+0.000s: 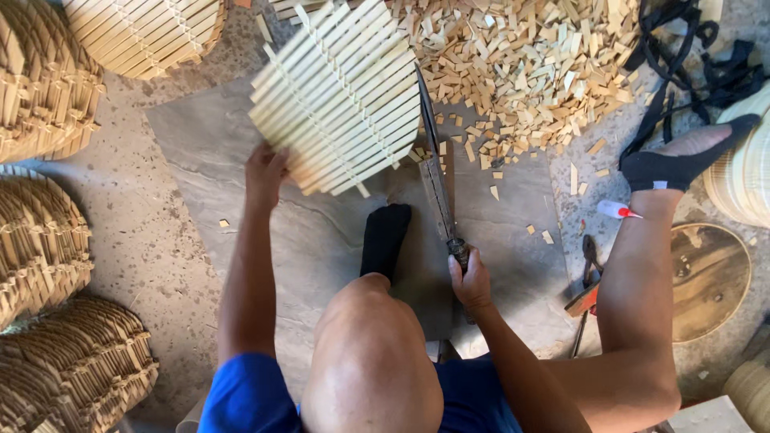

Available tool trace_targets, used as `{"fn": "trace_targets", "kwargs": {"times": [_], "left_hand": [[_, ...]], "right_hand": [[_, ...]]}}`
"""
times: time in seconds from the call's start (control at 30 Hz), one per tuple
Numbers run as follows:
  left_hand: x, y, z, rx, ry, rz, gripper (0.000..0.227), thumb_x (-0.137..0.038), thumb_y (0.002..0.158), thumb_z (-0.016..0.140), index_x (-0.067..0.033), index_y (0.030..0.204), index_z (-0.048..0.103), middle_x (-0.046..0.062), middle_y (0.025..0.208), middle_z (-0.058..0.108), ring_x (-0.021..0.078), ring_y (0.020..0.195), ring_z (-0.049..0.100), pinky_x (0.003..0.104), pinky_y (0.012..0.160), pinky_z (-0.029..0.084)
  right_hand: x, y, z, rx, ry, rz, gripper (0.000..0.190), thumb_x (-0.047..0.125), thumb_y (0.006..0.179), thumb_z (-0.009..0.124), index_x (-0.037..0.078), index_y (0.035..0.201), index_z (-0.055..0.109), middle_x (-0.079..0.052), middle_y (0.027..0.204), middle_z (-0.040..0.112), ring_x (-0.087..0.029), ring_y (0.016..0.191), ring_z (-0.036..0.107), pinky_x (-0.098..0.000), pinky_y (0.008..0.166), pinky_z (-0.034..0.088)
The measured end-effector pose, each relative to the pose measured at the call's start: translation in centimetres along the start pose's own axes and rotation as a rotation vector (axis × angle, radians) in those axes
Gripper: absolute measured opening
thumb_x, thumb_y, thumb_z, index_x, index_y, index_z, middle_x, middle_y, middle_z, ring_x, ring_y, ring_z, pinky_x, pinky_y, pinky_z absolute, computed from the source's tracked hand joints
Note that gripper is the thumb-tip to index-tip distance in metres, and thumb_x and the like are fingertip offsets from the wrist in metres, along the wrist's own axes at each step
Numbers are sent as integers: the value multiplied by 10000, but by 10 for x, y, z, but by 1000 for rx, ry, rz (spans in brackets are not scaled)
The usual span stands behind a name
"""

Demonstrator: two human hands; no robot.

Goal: The person sits on the floor and uses a long curved blade to trim the edges of a round woven bamboo mat, rotating it to cut the protruding slats flush. The person places the finished mat aside and repeats the process on another mat.

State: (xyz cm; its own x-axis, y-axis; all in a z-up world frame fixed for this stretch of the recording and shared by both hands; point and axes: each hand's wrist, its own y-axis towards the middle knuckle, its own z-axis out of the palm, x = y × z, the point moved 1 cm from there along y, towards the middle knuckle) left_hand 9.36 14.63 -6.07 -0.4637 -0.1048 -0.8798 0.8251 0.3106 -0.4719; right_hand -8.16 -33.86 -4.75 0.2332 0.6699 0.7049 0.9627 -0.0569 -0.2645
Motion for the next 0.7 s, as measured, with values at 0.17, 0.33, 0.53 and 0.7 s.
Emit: {"fn": "trace_targets", "kwargs": {"times": [0.17, 0.33, 0.53, 0.7], "left_hand": [[49, -103, 41, 12, -236, 49, 304, -289, 1121, 541, -27, 1107, 694, 101, 940, 730, 182, 824, 687, 318, 786, 577], [101, -133, 134, 185, -757, -393, 445, -342, 990, 602, -94, 1358, 563, 91, 1377, 632, 219, 1229, 648, 423, 1099, 497], [120, -65, 158, 182, -1359, -268, 444, -378, 1050, 626, -100, 1391, 565, 63, 1337, 628, 255, 1234, 614, 470, 1149, 445], [114, -58, 156, 207, -1186, -274, 357, -250, 1065, 660, -117, 1381, 563, 35, 1324, 662, 229, 1222, 632, 456, 1118, 493]], "right_hand": [[7, -3, -3, 12, 36, -20, 430, 316, 982, 615, 14, 1276, 529, -269, 937, 709, -481, 861, 701, -510, 721, 554], [8, -1, -2, 12, 21, -19, 406, 301, 982, 623, 15, 1259, 544, -263, 882, 715, -468, 821, 710, -494, 694, 551], [16, 3, -5, 46, 63, 35, 421, 297, 983, 604, 0, 1273, 531, -260, 884, 721, -435, 805, 732, -478, 689, 560], [46, 1, -20, 81, 18, 86, 433, 313, 991, 591, -1, 1283, 530, -262, 894, 718, -449, 821, 721, -492, 710, 551]]}}
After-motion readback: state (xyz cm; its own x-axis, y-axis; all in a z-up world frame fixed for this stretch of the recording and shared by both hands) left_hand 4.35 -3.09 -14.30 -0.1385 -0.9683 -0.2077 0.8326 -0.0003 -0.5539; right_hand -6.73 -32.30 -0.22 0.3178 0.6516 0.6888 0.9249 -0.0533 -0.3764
